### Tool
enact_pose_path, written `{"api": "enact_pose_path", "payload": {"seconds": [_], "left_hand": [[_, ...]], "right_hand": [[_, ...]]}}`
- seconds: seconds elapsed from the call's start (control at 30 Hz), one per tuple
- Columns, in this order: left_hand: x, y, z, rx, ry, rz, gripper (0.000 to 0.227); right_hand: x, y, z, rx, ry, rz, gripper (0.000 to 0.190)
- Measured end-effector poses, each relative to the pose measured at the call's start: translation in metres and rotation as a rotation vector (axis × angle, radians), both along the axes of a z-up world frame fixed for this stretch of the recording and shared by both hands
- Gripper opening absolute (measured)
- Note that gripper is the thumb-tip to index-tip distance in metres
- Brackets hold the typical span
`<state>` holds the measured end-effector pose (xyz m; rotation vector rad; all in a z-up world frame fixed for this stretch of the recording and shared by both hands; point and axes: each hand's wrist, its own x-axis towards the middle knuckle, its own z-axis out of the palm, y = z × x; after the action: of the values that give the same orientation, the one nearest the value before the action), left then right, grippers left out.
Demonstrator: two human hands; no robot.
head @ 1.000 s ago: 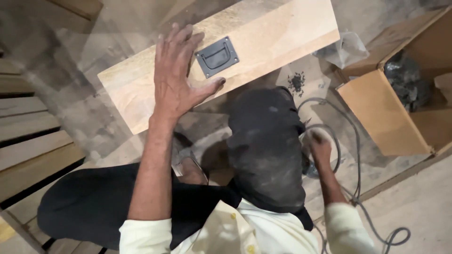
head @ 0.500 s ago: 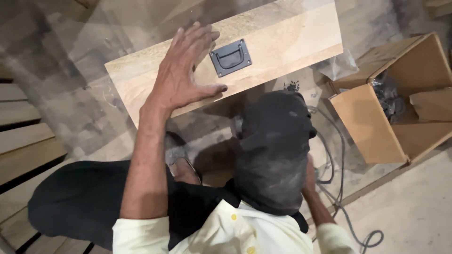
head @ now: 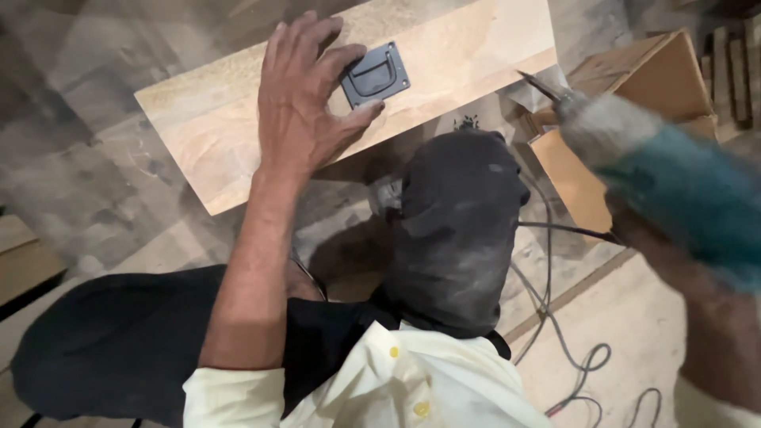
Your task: Attach metal handles to wooden pieces using a power drill.
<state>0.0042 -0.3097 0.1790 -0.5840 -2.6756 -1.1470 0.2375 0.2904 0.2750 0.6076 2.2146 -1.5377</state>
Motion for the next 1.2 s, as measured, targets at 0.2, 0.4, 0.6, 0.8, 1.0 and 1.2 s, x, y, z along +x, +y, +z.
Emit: {"api": "enact_pose_path", "payload": {"seconds": [0.2,0.4,0.6,0.8,1.0,1.2], "left_hand": [[0.005,-0.006,-0.005,0.018,0.020,0.010,0.056],[0.002,-0.002,-0.012,0.019,0.002,0.033,0.053],[0.007,0.001,-0.032,-0.018,0.052,0.052,0.060],[0.008,0.000,-0.030,-0.046,0.025,0.066,0.065],[0.008,-0.001,-0.033,-0.060,0.037,0.060,0.065],[0.011,-0.001,-0.037,-0.082,0.053,0.072,0.065]], "right_hand": [[-0.143,-0.078,0.042,-0.594,-0.186,-0.084,0.060],[-0.206,-0.246,0.049,-0.943,-0.279,-0.180,0.064],[-0.211,-0.266,0.054,0.365,0.286,0.891,0.048],[-0.210,-0.279,0.057,0.464,0.309,0.851,0.033],[-0.218,-0.294,0.060,0.535,0.334,0.907,0.025],[-0.214,-0.284,0.050,0.499,0.317,0.885,0.021]]}}
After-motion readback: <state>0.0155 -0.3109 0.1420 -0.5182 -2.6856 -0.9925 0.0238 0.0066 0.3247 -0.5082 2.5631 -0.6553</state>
